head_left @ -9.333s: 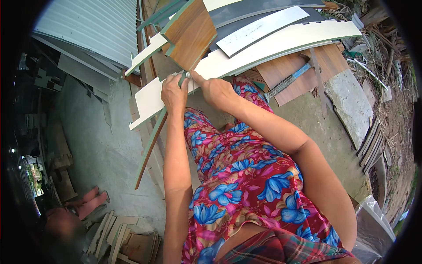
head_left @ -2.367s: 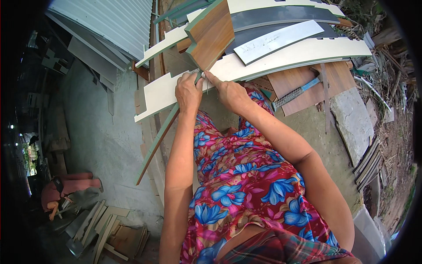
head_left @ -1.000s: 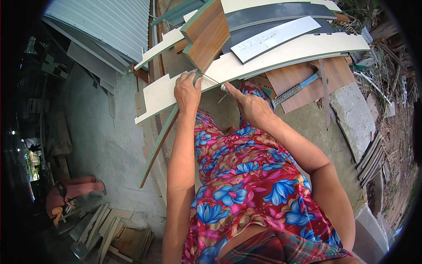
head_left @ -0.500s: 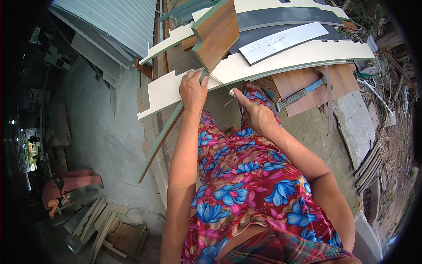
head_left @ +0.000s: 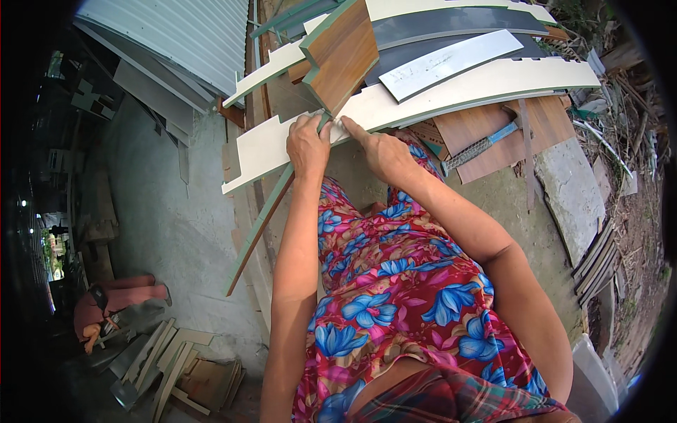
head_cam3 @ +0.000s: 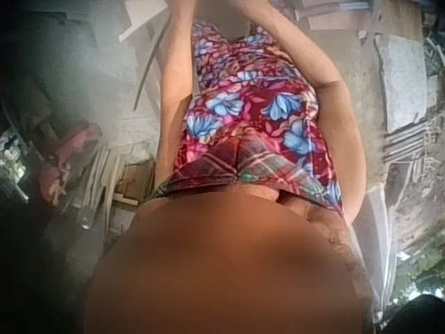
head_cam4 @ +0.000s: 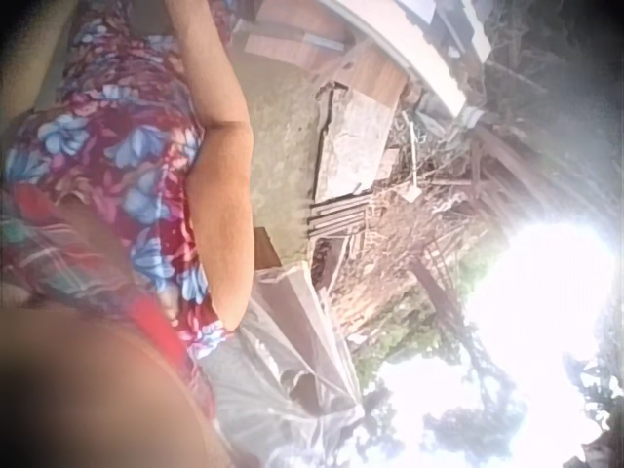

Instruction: The person saws a wooden board with a hand saw, bracing it on a stack of other wooden boards.

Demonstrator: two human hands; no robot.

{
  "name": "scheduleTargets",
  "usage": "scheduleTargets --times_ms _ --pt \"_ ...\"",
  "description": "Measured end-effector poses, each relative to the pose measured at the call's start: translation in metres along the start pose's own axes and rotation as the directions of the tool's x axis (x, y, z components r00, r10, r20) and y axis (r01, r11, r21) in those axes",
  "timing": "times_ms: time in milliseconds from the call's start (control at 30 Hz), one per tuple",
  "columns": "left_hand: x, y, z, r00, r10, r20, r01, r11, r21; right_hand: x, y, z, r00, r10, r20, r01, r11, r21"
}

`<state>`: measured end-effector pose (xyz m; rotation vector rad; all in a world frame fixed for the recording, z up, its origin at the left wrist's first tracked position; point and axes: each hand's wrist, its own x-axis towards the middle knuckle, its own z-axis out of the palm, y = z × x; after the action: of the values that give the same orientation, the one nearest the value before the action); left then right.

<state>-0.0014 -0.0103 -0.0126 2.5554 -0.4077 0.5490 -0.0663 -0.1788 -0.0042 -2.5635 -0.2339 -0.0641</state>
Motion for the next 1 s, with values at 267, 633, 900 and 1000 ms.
scheduleTargets --times_ms 267,633,900,1000 --pt "0.002 -0.001 -0.001 0.998 0.062 -0.017 -0.062 0.998 0.021 -0.074 0.015 -0.042 0.998 0.032 0.061 -0.034 0.999 0.035" --pt "0.004 0.003 -0.003 1.0 0.01 0.014 -0.01 1.0 -0.005 0.026 -0.007 -0.005 0.998 0.005 0.055 -0.004 1.0 -0.012" --pt "0.005 0.006 -0.006 1.0 0.022 0.004 -0.022 1.0 0.019 -0.052 0.007 -0.039 0.982 0.084 0.169 -0.088 0.996 0.012" --pt "0.002 0.004 -0.007 0.999 0.035 -0.003 -0.035 0.999 0.032 -0.061 0.01 -0.043 0.993 0.039 0.113 -0.04 0.999 0.009"
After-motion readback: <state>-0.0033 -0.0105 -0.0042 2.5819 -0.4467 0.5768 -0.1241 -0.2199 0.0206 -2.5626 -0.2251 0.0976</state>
